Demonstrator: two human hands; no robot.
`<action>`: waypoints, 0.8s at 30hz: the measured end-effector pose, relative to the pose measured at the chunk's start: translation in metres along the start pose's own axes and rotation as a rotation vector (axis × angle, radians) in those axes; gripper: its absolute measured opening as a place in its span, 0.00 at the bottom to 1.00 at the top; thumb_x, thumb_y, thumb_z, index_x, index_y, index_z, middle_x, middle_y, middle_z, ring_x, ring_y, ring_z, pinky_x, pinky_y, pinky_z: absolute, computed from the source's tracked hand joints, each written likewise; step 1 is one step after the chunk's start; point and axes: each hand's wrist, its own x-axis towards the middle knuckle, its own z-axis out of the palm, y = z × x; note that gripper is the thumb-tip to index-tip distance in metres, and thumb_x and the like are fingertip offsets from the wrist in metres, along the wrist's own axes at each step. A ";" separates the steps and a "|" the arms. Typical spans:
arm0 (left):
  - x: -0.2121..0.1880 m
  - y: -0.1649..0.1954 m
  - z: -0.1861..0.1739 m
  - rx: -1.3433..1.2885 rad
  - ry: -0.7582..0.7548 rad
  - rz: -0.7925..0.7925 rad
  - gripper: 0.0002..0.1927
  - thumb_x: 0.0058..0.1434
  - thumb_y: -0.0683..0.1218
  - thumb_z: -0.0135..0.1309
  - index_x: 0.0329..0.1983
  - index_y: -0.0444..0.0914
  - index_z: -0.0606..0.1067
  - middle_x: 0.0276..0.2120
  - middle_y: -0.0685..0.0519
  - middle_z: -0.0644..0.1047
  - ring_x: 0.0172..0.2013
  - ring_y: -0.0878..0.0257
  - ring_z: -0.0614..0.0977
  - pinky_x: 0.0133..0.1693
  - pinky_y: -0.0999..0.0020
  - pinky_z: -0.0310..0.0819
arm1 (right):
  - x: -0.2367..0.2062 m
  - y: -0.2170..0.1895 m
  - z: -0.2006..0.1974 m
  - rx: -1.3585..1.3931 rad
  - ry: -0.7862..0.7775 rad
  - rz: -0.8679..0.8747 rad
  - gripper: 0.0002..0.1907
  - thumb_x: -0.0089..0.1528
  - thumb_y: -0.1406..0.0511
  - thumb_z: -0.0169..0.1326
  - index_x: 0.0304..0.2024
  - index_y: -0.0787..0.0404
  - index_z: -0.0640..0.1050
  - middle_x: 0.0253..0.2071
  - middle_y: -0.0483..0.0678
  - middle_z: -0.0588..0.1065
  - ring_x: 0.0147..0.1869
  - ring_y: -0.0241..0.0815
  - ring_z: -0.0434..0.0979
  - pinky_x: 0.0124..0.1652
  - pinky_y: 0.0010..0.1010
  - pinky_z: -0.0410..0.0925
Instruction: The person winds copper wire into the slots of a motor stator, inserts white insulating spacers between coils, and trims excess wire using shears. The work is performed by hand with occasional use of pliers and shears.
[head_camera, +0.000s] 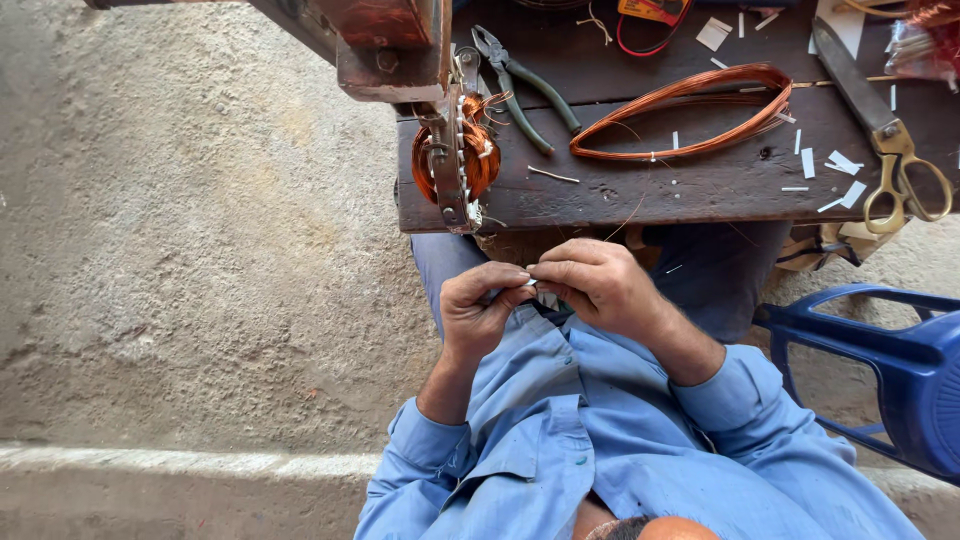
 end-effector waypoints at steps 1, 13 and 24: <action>0.001 0.003 0.000 0.017 0.005 0.000 0.09 0.60 0.33 0.65 0.43 0.31 0.80 0.41 0.47 0.83 0.43 0.63 0.85 0.47 0.71 0.81 | 0.000 0.001 0.001 0.034 -0.006 0.022 0.12 0.60 0.67 0.66 0.45 0.61 0.82 0.43 0.51 0.80 0.44 0.49 0.83 0.42 0.36 0.76; 0.003 0.011 0.006 -0.230 0.007 -0.209 0.21 0.62 0.38 0.66 0.58 0.31 0.76 0.47 0.51 0.80 0.45 0.68 0.82 0.49 0.75 0.81 | -0.001 0.007 0.006 0.248 0.090 0.163 0.13 0.61 0.70 0.67 0.48 0.63 0.82 0.44 0.52 0.80 0.44 0.43 0.83 0.42 0.29 0.76; 0.000 0.014 0.019 -0.161 0.016 -0.130 0.17 0.65 0.36 0.64 0.56 0.30 0.78 0.50 0.47 0.80 0.43 0.69 0.81 0.46 0.77 0.79 | -0.006 0.000 0.000 0.195 0.147 0.107 0.13 0.60 0.71 0.68 0.47 0.62 0.82 0.43 0.50 0.79 0.45 0.43 0.83 0.42 0.30 0.76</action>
